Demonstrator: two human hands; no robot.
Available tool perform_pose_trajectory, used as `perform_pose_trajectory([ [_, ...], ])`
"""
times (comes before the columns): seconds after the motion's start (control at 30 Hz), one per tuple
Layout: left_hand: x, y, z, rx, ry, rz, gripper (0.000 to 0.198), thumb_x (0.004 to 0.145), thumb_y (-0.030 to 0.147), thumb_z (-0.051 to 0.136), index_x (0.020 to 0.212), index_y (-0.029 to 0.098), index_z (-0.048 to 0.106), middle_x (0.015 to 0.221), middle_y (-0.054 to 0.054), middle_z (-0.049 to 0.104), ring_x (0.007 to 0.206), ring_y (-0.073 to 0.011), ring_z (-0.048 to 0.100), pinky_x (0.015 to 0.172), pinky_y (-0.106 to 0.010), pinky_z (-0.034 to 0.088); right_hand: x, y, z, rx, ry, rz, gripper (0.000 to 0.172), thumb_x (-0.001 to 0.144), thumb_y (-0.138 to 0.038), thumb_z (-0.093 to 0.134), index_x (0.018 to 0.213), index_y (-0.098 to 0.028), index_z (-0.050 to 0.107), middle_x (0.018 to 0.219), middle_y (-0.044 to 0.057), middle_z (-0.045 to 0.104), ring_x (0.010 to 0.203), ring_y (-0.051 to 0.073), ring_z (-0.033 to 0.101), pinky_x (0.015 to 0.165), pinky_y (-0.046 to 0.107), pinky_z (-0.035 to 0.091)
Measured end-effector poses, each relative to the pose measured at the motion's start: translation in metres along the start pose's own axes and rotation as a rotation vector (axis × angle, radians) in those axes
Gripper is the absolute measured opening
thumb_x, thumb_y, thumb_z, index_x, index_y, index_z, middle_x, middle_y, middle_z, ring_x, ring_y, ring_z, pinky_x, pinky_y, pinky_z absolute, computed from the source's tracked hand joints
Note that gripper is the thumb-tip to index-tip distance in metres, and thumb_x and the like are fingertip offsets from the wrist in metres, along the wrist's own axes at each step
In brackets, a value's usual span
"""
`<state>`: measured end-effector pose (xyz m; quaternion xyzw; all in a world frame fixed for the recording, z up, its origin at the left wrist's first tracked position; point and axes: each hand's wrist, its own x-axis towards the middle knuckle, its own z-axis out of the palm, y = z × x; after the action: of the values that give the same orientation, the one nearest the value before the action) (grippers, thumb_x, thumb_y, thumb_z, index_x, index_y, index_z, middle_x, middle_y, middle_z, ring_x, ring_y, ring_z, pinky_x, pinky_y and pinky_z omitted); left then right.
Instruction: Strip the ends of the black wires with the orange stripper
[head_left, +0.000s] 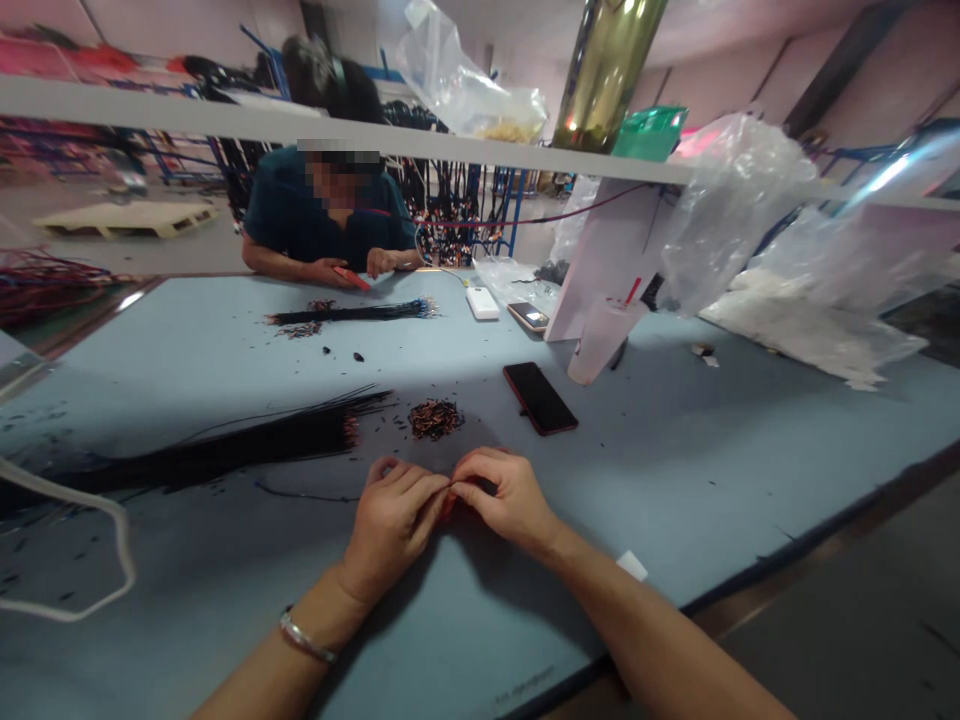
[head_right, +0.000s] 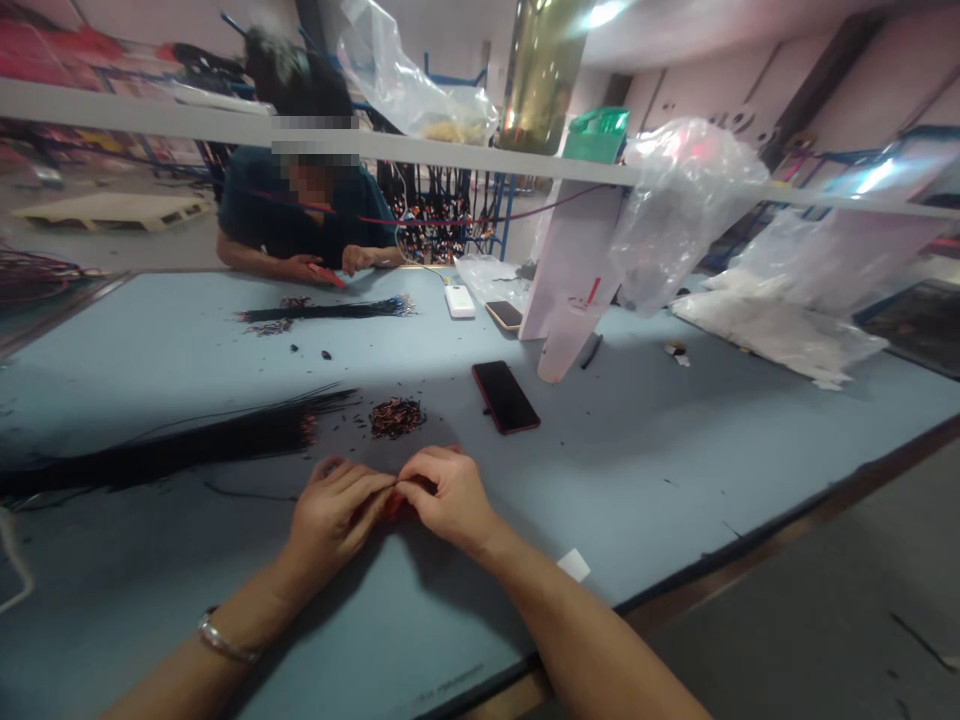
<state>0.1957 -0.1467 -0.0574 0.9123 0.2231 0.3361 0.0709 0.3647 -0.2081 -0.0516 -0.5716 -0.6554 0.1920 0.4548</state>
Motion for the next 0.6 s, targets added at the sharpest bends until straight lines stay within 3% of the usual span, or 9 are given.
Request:
perform_pose_trajectory([
  [0.27, 0.0, -0.0009, 0.0012, 0.001, -0.003, -0.016, 0.019, 0.092, 0.019, 0.046, 0.086, 0.021, 0.064, 0.07, 0.0, 0.066, 0.067, -0.0153, 0.058, 0.08, -0.035, 0.037, 0.0007, 0.0, -0.0002, 0.013, 0.025, 0.019, 0.01, 0.078, -0.013, 0.061, 0.072, -0.021, 0.064, 0.074, 0.001, 0.068, 0.072, 0.016, 0.061, 0.075, 0.029, 0.043],
  [0.6, -0.0014, -0.0008, 0.0011, -0.018, 0.016, -0.022, 0.018, 0.093, 0.022, 0.047, 0.086, 0.021, 0.064, 0.073, 0.0, 0.067, 0.068, -0.0149, 0.058, 0.082, -0.036, 0.036, 0.0001, 0.0017, -0.0031, 0.21, -0.051, 0.131, 0.01, 0.078, -0.014, 0.058, 0.074, -0.019, 0.066, 0.075, 0.001, 0.068, 0.073, 0.016, 0.061, 0.072, 0.027, 0.045],
])
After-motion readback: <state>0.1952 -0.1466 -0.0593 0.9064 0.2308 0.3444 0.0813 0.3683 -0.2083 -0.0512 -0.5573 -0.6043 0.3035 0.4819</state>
